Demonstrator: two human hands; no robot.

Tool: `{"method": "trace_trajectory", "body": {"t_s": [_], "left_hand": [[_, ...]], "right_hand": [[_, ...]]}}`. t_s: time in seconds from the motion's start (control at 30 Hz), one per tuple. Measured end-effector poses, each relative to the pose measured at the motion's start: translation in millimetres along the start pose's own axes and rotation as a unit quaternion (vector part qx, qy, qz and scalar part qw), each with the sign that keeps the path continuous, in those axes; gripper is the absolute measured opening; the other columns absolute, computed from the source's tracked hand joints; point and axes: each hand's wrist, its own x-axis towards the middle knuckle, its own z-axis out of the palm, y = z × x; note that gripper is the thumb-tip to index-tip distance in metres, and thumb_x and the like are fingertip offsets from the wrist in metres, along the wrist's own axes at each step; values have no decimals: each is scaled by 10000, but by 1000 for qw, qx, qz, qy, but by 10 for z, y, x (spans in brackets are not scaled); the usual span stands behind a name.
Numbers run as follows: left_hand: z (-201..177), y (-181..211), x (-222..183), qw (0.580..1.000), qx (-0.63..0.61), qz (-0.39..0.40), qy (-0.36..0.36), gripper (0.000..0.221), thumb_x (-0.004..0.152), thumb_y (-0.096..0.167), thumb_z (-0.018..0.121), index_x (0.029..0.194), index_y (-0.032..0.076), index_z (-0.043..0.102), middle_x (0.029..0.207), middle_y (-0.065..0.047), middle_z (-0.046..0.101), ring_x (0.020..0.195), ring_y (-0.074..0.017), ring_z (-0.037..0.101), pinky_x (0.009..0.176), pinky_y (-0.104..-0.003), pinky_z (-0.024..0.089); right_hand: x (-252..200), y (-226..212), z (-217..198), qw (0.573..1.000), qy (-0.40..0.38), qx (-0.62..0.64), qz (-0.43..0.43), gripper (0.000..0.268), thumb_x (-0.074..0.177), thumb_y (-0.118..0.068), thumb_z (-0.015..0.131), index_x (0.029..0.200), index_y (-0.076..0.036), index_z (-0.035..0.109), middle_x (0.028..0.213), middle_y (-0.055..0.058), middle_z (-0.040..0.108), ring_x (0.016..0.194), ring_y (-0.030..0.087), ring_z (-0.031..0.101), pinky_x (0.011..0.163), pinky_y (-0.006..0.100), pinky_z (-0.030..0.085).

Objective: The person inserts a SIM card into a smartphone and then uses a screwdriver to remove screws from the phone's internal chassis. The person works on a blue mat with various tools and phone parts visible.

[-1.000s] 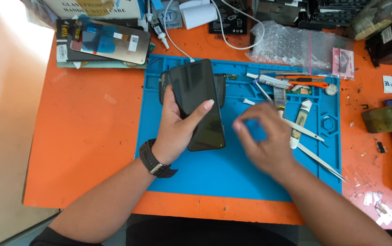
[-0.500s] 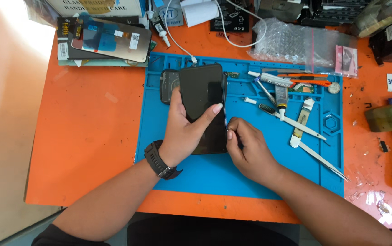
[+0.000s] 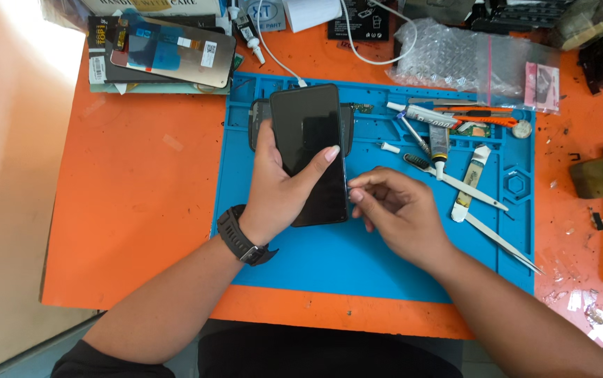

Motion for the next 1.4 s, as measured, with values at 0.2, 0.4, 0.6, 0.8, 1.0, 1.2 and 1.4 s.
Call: {"method": "trace_trajectory", "body": {"t_s": [0.2,0.4,0.6,0.8,1.0,1.2,1.4], "left_hand": [[-53,-27,48,1000,11,6,-16,583,915,171,797,1350,19,440,1260,-221,666,1228,-320,653,1015,-506,553],[-94,-57,52,1000,1,-10,-23,584,901,157,805,1346,23,450,1230,-208,674,1193,-319,673,1004,-490,557],[-143,-11,109,1000,7,-4,-6,592,896,168,819,1336,22,452,1206,-228,668,1168,-331,670,914,-516,589],[-185,-48,135,999,-24,-21,14,560,898,188,824,1325,51,488,1194,-176,701,1127,-278,701,898,-478,614],[-172,-6,127,999,-19,-33,17,602,880,193,836,1348,39,490,1195,-195,700,1096,-298,713,833,-456,636],[-136,-8,130,998,-38,-42,14,636,860,209,852,1355,49,487,1188,-201,712,1074,-304,726,815,-469,651],[-147,-89,143,994,-98,-51,17,602,895,165,812,1402,111,494,1274,-163,693,1105,-287,723,872,-456,654]], "right_hand": [[76,-193,-20,995,-39,-76,-46,173,978,89,579,1084,84,716,804,225,670,654,294,743,442,330,615],[82,-166,-41,988,-56,-118,-76,233,1006,78,505,1101,80,718,789,178,627,610,261,717,456,341,594],[97,-120,-166,992,-25,-109,-65,263,988,94,498,1141,73,711,803,195,618,667,288,715,478,362,614],[137,-186,-146,978,-10,-189,-88,211,962,113,625,1139,65,728,862,227,675,731,388,739,516,421,635],[177,-291,-87,920,-49,-380,-82,107,941,80,686,1020,33,742,853,189,698,723,334,723,488,363,582],[179,-434,-133,790,-18,-603,-108,72,942,-46,792,1013,-38,800,931,105,607,778,263,687,503,346,579],[160,-512,-271,840,35,-515,-167,141,916,-1,826,1050,-39,808,947,91,649,745,333,647,503,347,532]]}}
